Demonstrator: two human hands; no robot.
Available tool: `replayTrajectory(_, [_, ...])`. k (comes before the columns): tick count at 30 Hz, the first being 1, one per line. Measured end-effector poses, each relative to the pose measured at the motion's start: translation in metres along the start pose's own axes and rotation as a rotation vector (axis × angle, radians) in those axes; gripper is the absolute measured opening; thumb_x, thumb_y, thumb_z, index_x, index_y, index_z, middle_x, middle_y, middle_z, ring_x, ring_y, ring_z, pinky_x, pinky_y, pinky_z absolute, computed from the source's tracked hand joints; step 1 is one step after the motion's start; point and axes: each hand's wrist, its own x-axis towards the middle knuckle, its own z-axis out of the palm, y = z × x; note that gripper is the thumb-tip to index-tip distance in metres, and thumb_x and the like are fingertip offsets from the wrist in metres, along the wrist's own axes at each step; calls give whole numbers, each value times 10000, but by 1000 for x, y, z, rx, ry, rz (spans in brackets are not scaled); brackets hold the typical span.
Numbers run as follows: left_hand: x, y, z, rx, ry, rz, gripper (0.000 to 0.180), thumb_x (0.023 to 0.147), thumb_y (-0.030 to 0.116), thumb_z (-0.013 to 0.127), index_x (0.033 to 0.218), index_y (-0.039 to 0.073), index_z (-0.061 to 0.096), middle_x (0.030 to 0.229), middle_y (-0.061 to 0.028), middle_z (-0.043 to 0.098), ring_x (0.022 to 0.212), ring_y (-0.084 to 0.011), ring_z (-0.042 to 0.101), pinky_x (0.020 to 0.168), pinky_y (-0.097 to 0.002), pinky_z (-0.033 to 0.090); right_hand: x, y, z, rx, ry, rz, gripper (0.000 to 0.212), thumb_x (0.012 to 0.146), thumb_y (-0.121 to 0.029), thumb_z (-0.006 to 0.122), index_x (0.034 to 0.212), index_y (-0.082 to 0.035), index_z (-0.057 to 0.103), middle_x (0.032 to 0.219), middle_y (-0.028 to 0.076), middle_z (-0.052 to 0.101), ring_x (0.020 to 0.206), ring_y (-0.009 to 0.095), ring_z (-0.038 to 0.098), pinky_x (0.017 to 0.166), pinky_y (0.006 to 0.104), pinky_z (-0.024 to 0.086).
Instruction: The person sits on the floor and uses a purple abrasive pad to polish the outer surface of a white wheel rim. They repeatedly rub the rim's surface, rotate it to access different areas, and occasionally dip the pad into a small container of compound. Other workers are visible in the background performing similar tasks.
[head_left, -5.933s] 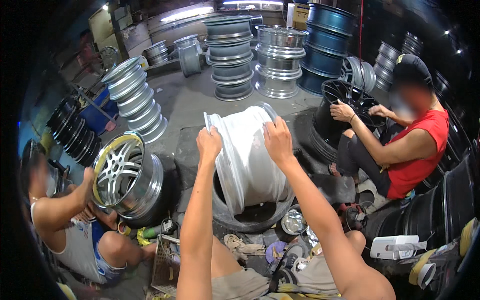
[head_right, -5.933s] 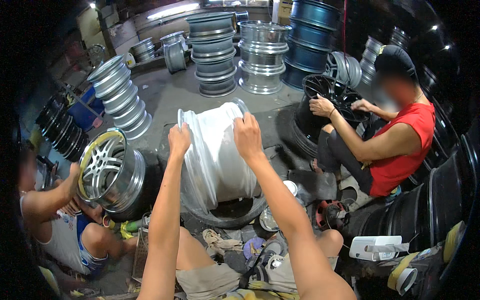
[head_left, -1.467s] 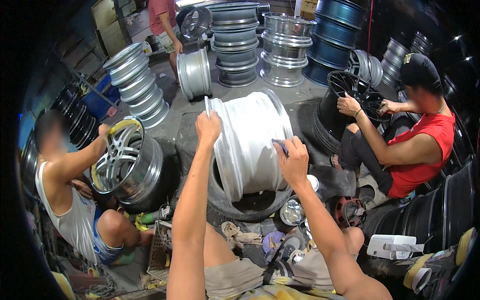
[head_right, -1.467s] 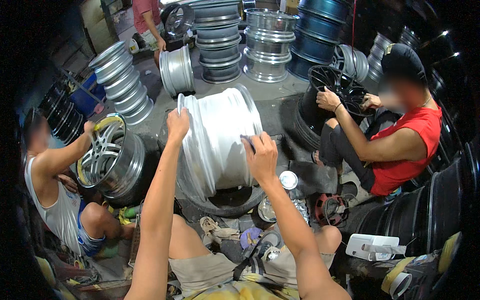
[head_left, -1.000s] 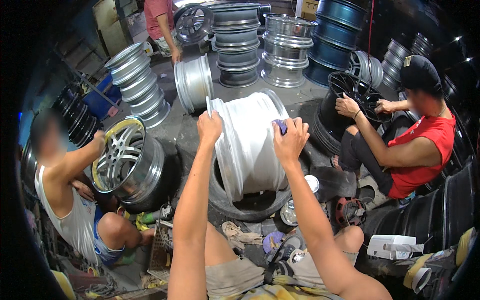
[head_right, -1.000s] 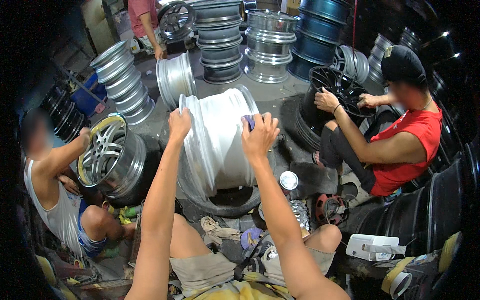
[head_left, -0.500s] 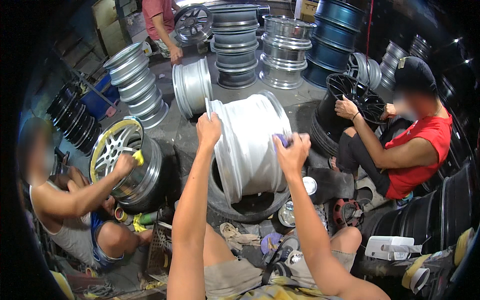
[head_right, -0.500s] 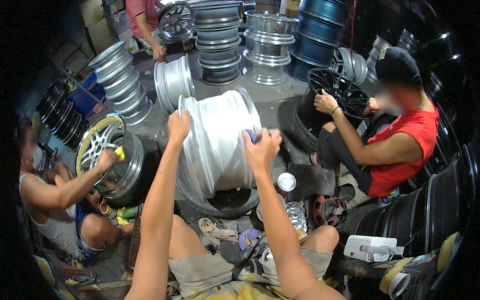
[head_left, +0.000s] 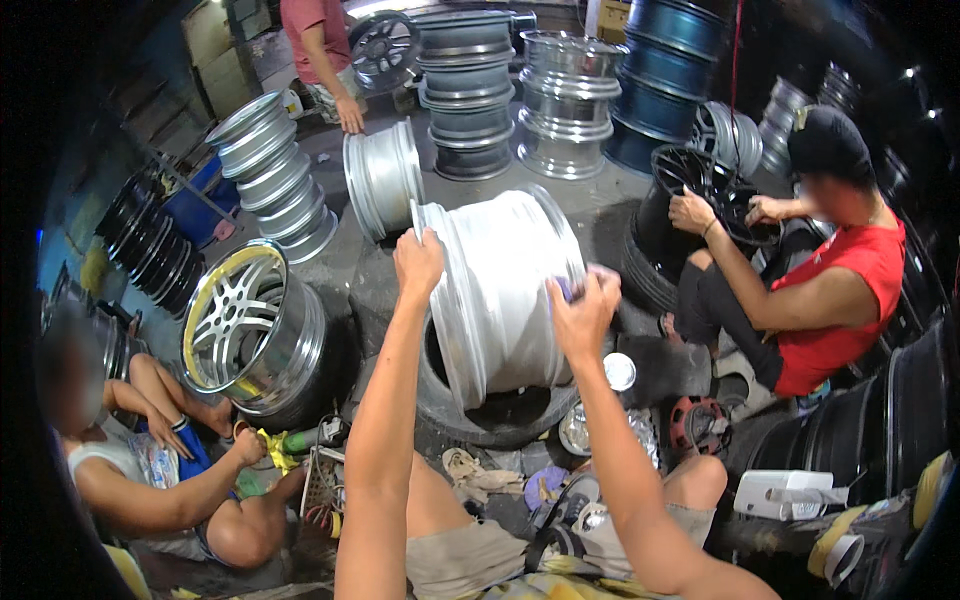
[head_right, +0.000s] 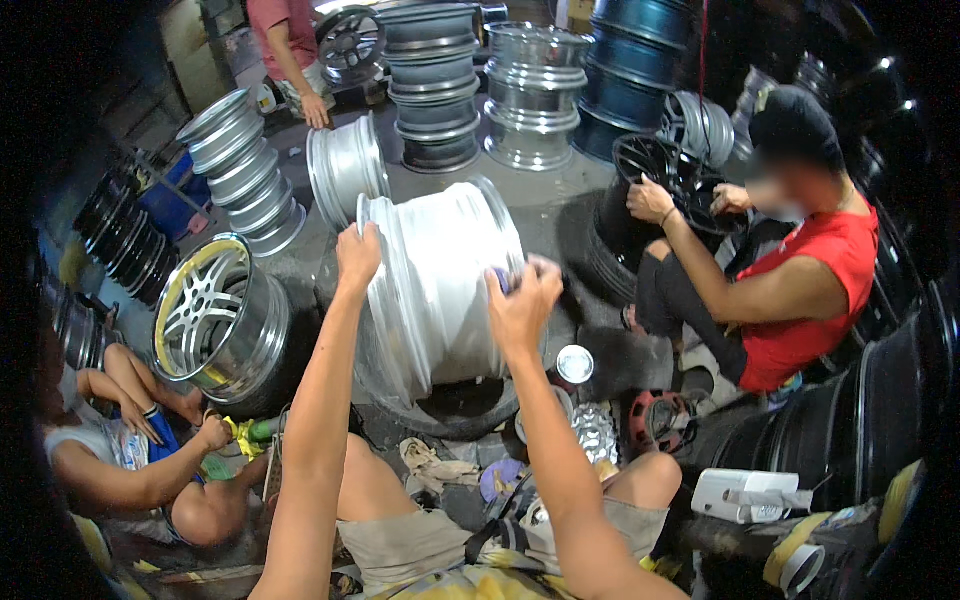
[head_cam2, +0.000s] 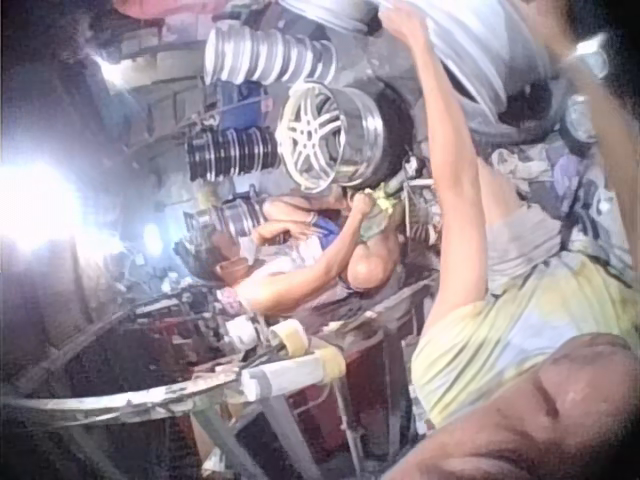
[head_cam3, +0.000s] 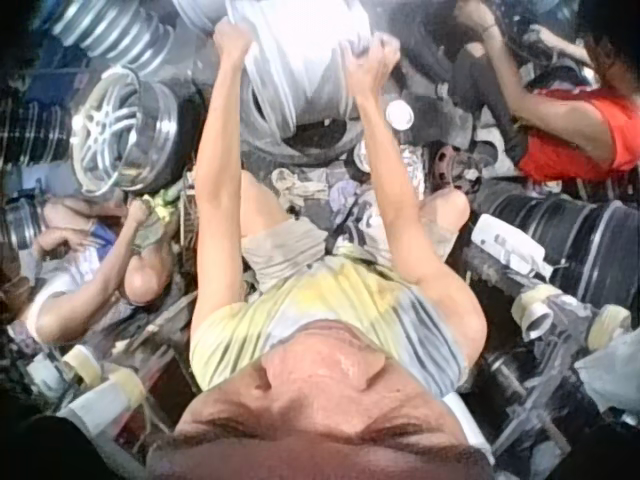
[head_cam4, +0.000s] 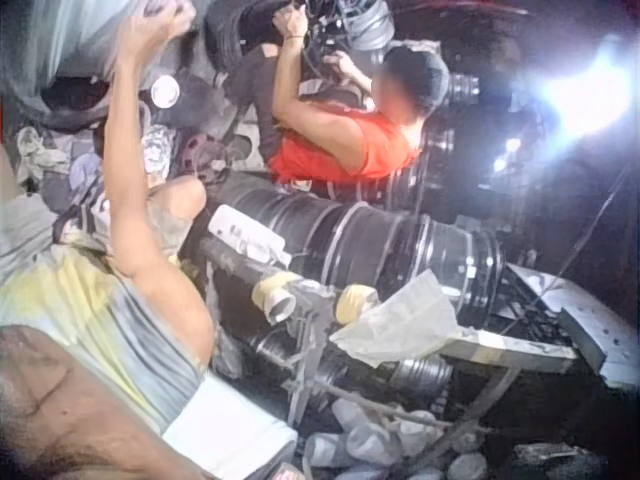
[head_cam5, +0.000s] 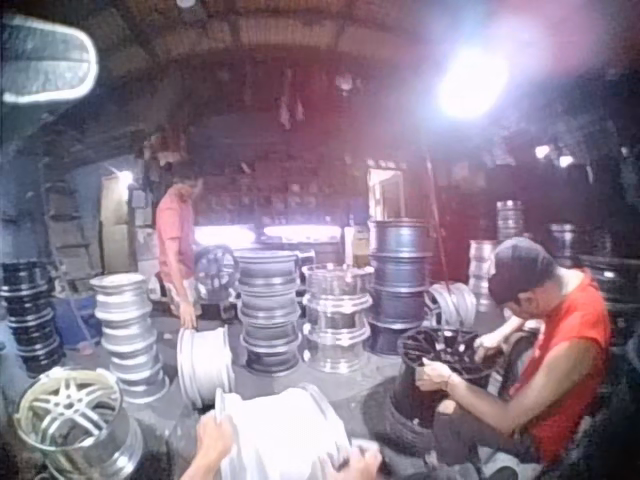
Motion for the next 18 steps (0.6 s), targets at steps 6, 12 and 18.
replayTrajectory(6, [1,11,-5,-16,-53,-19,413,991,297,549,1014,-90,690,1046,-338,701,1054,-520,655,932,-562,493,53,-19,28,-27,-80,-28,342,801,-226,839,897,30,632,1232,218,547,1152,404,530,1003,487,430])
replayTrajectory(12, [3,-7,1,24,-4,39,410,995,298,545,985,-87,683,1048,-338,691,1059,-521,639,940,-571,479,29,-10,9,9,-85,-147,247,829,-124,796,876,16,597,1240,223,542,1137,422,546,970,490,458])
replayTrajectory(18, [5,-1,1,33,0,69,395,989,292,561,954,-83,682,985,-343,699,1011,-533,652,919,-585,486,68,-19,24,-6,-174,-23,314,830,-184,821,910,12,589,1222,198,556,1088,420,573,887,503,490])
